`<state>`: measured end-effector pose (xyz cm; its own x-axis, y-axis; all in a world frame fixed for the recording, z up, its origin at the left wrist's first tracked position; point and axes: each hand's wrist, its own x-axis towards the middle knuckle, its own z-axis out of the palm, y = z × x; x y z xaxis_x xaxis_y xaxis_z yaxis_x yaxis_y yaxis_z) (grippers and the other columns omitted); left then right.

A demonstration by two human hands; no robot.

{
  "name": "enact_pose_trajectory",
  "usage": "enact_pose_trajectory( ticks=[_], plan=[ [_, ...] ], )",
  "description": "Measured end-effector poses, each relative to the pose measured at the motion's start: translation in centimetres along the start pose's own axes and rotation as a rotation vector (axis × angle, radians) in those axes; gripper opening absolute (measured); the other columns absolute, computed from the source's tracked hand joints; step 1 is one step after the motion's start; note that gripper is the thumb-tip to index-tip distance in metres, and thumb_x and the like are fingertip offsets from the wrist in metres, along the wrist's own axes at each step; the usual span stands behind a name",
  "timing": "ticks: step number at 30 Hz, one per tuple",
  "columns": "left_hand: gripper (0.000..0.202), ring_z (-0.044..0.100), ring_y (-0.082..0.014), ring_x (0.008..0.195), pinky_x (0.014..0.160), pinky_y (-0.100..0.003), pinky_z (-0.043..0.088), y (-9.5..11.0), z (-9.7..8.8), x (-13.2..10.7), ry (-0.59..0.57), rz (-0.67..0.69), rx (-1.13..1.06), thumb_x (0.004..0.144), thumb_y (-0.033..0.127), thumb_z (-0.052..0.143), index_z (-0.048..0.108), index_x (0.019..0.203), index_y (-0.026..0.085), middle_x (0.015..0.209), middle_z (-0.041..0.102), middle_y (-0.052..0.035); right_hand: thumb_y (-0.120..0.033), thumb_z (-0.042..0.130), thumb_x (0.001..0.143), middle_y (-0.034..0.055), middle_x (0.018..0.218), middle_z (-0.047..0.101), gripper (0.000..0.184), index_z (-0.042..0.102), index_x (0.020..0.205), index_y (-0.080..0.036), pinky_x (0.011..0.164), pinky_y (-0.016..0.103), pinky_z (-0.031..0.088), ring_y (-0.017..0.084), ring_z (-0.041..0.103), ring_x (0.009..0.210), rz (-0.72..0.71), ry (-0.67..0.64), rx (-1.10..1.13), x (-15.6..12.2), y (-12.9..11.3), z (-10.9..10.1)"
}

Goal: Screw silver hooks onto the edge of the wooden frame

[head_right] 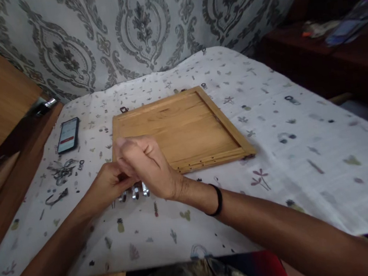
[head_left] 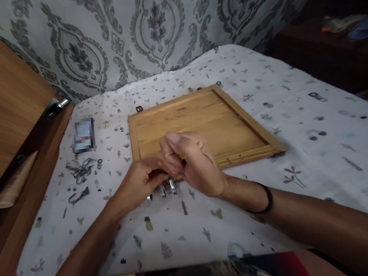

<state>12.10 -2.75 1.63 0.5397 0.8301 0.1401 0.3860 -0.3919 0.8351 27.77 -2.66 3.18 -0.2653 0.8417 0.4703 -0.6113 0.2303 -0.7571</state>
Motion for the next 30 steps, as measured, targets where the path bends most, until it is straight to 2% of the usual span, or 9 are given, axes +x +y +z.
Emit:
enact_pose_trajectory(
  ticks=[3, 7, 14, 21, 30],
  plan=[
    [0.021, 0.071, -0.0137, 0.078, 0.079, -0.023, 0.055, -0.14, 0.00, -0.05, -0.002, 0.031, 0.025, 0.090, 0.011, 0.065, 0.066, 0.069, 0.018, 0.062, 0.062, 0.0050, -0.044, 0.056, 0.101, -0.0074, 0.049, 0.031, 0.056, 0.037, 0.054, -0.021, 0.040, 0.023, 0.022, 0.005, 0.026, 0.042, 0.018, 0.005, -0.011, -0.06, -0.01, -0.09],
    [0.023, 0.070, -0.0141, 0.077, 0.078, -0.023, 0.054, -0.32, -0.09, -0.01, -0.006, 0.044, 0.046, 0.090, 0.011, 0.065, 0.066, 0.068, 0.017, 0.061, 0.061, 0.0049, -0.043, 0.054, 0.103, -0.0073, 0.049, 0.031, 0.055, 0.038, 0.055, -0.021, 0.041, 0.025, 0.021, 0.006, 0.025, 0.042, 0.022, -0.003, -0.016, -0.17, 0.04, -0.15],
    [0.024, 0.070, -0.0140, 0.075, 0.077, -0.024, 0.055, -0.43, -0.39, 0.47, -0.040, 0.079, 0.080, 0.091, 0.014, 0.065, 0.066, 0.068, 0.018, 0.063, 0.064, 0.0039, -0.055, 0.058, 0.099, -0.0065, 0.048, 0.030, 0.058, 0.037, 0.054, -0.024, 0.041, 0.030, 0.019, 0.009, 0.023, 0.042, 0.048, 0.010, -0.032, -0.16, -0.17, 0.03],
    [0.032, 0.070, -0.0141, 0.075, 0.077, -0.025, 0.057, -0.93, -0.10, 0.62, -0.042, 0.105, 0.038, 0.094, 0.019, 0.063, 0.059, 0.062, 0.018, 0.060, 0.061, 0.0041, -0.052, 0.059, 0.100, -0.0067, 0.050, 0.031, 0.060, 0.035, 0.054, -0.022, 0.041, 0.028, 0.019, 0.007, 0.025, 0.043, 0.011, -0.015, -0.014, -0.10, -0.31, 0.22],
    [0.036, 0.070, -0.0150, 0.075, 0.077, -0.026, 0.057, -0.89, -0.02, 0.72, -0.039, 0.139, 0.052, 0.097, 0.026, 0.063, 0.061, 0.062, 0.018, 0.062, 0.063, 0.0025, -0.050, 0.060, 0.100, -0.0071, 0.049, 0.031, 0.060, 0.034, 0.054, -0.022, 0.042, 0.028, 0.018, 0.007, 0.024, 0.043, -0.008, -0.031, -0.009, -0.21, -0.44, 0.37]
  ],
)
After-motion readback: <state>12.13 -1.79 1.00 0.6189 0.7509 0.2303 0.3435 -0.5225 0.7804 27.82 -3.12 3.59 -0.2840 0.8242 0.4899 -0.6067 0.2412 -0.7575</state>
